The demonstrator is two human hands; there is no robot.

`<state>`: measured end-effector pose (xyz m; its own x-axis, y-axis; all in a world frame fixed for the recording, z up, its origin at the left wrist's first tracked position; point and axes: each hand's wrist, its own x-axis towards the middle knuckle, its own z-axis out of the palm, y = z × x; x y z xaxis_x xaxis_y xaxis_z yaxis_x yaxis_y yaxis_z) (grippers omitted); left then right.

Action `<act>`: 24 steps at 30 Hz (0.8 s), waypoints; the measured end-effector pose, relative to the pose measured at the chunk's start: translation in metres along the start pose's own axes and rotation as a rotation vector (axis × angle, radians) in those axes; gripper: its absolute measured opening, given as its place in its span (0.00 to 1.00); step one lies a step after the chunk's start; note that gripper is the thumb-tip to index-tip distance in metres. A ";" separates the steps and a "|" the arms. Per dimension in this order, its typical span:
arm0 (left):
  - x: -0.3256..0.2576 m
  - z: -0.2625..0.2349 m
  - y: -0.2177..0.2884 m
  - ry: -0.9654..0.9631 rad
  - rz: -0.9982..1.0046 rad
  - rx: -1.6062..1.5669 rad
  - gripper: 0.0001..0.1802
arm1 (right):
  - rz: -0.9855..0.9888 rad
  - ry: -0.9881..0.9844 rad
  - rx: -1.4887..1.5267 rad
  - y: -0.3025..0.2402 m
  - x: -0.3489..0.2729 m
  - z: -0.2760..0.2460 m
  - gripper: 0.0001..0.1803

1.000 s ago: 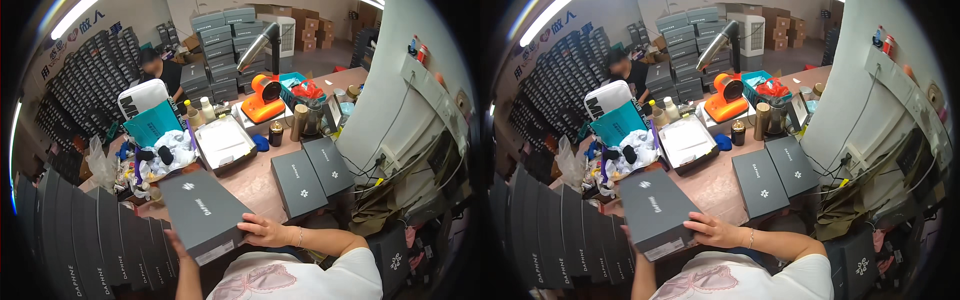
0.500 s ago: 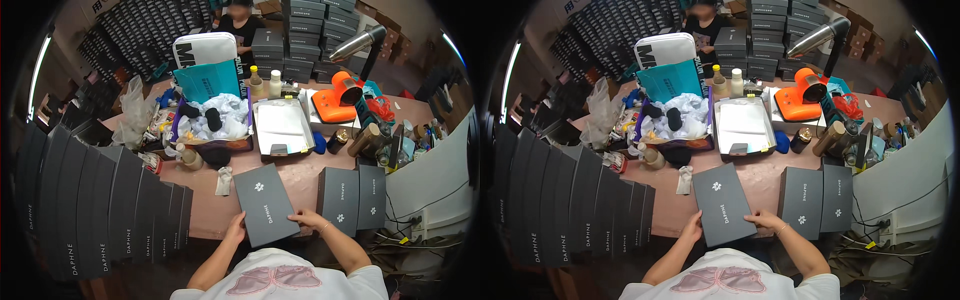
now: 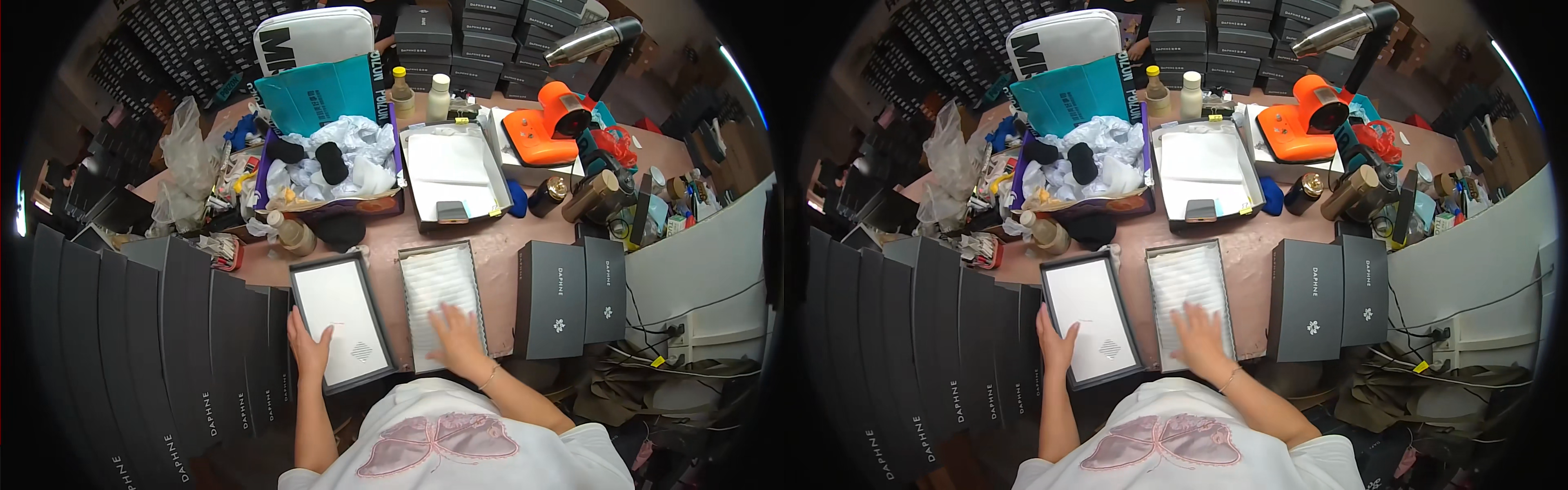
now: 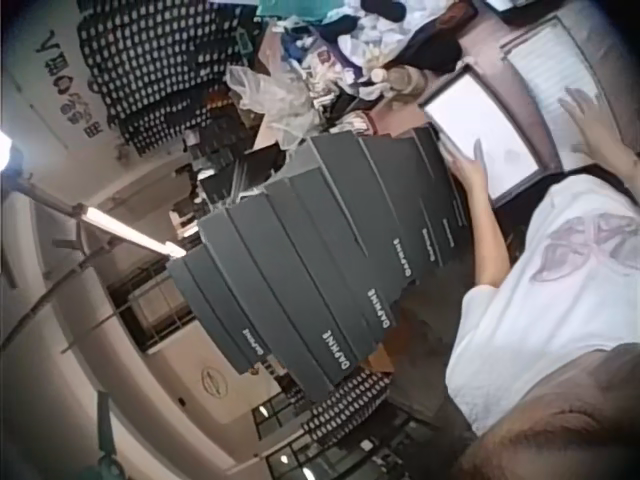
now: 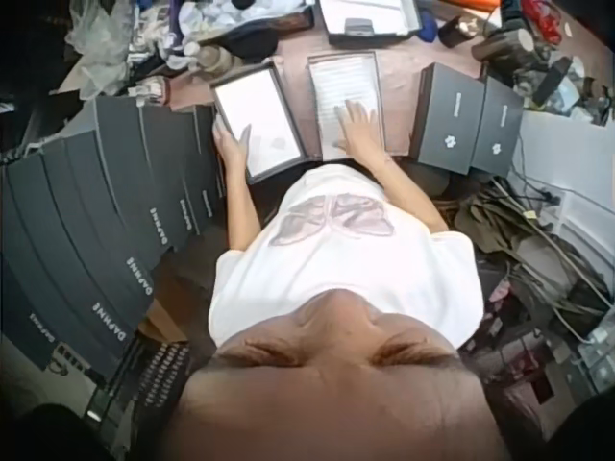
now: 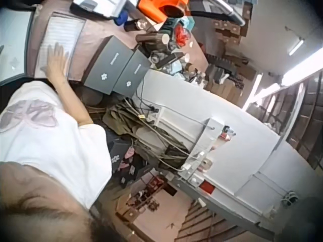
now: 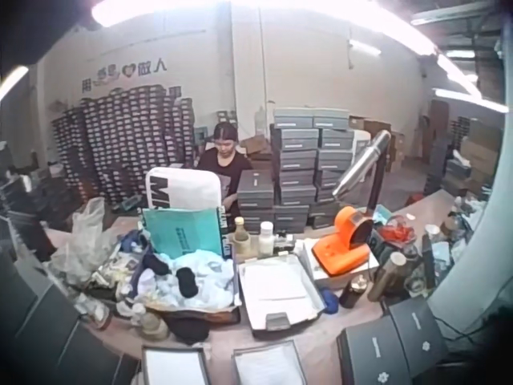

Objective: Inspecting and packing high-heeled shoes into branded boxes with protective tissue paper.

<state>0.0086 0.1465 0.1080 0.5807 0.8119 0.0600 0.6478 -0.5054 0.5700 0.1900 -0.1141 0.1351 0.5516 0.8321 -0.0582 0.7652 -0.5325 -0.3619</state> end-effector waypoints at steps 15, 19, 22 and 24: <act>-0.102 0.155 0.156 -0.647 0.774 -0.551 0.31 | -0.676 -0.089 0.706 -0.092 0.025 -0.040 0.15; -0.070 0.115 0.071 -0.358 0.285 -0.387 0.34 | 0.148 -0.114 0.620 0.001 -0.006 -0.022 0.16; -0.072 0.113 0.051 -0.435 0.352 -0.195 0.38 | 0.163 -0.151 0.157 0.026 -0.014 0.056 0.16; -0.075 0.101 0.074 -0.399 0.524 -0.068 0.40 | 0.133 -0.112 -0.019 0.037 -0.005 0.100 0.16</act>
<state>0.0625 0.0184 0.0624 0.9573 0.2859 0.0426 0.2046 -0.7743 0.5989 0.1824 -0.1220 0.0288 0.6086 0.7658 -0.2078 0.6950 -0.6408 -0.3262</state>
